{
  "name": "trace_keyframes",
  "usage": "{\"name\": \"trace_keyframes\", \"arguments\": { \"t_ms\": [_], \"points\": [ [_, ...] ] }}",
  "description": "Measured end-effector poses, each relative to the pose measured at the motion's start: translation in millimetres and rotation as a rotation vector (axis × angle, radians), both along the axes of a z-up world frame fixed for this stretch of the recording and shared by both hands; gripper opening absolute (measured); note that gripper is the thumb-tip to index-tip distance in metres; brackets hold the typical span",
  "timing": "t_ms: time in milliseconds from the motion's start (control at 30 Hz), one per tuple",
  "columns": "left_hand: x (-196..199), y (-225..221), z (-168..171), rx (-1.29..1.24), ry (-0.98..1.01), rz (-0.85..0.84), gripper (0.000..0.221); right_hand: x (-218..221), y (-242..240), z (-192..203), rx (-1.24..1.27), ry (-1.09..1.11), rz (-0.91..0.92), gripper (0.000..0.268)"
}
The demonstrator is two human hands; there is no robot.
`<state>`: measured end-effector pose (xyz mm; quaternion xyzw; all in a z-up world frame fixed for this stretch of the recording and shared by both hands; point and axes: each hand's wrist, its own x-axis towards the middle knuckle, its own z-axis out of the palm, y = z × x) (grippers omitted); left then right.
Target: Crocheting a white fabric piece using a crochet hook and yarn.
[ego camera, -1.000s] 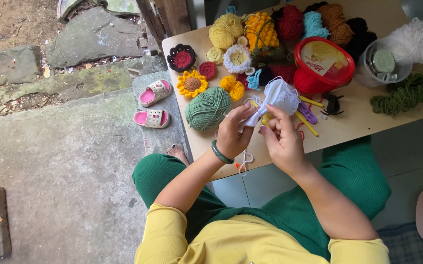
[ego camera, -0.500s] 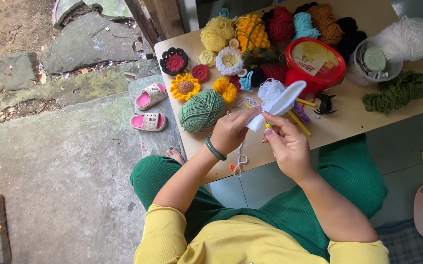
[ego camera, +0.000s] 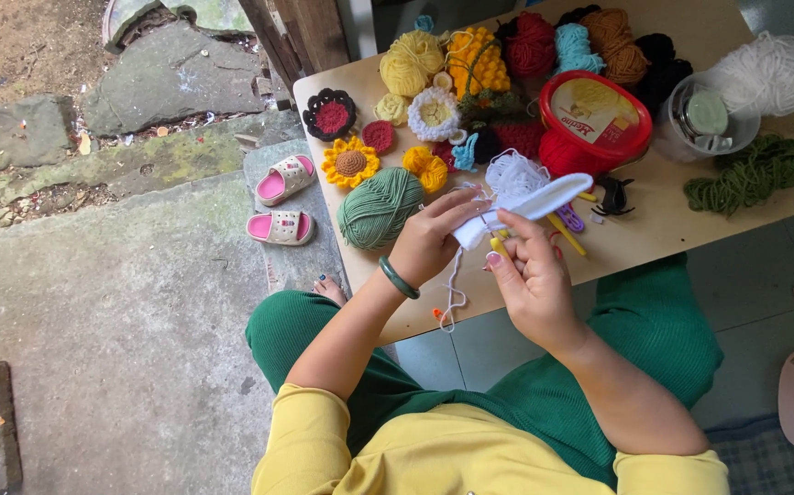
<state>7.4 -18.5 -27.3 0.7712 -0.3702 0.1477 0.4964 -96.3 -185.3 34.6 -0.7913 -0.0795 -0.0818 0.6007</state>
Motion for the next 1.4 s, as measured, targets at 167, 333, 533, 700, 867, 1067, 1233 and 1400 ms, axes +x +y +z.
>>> {"name": "trace_keyframes", "arguments": {
  "t_ms": [167,333,533,700,867,1067,1233,1400],
  "points": [
    [4.4,-2.2,-9.1,-0.107,0.078,-0.013,0.037,14.2,-6.5,23.4,-0.237,-0.203,-0.15,0.034],
    [7.2,9.6,-3.6,-0.179,0.106,0.043,0.033,16.1,-42.0,7.8,-0.034,-0.043,-0.191,0.035],
    [7.2,40.6,12.5,0.06,0.048,0.063,0.009,-6.4,-75.4,28.0,0.291,0.093,-0.23,0.035],
    [-13.5,56.3,17.9,0.39,0.069,-0.098,0.009,-43.9,-134.9,23.4,0.18,0.083,-0.059,0.039],
    [-60.0,57.7,-11.7,0.487,0.036,-0.138,0.021,-85.4,-188.2,9.6,-0.037,0.057,0.142,0.039],
    [-66.4,41.9,-45.9,0.664,0.086,0.064,0.006,-114.0,-177.2,-26.2,-0.008,0.168,0.127,0.035],
    [-54.2,30.3,-62.8,0.786,0.225,0.025,0.012,-116.1,-165.6,-50.1,0.086,0.2,0.023,0.035],
    [-50.1,27.3,-60.8,0.829,0.198,-0.074,0.016,-98.9,-139.8,-30.4,0.08,0.312,0.033,0.035]
  ]
}}
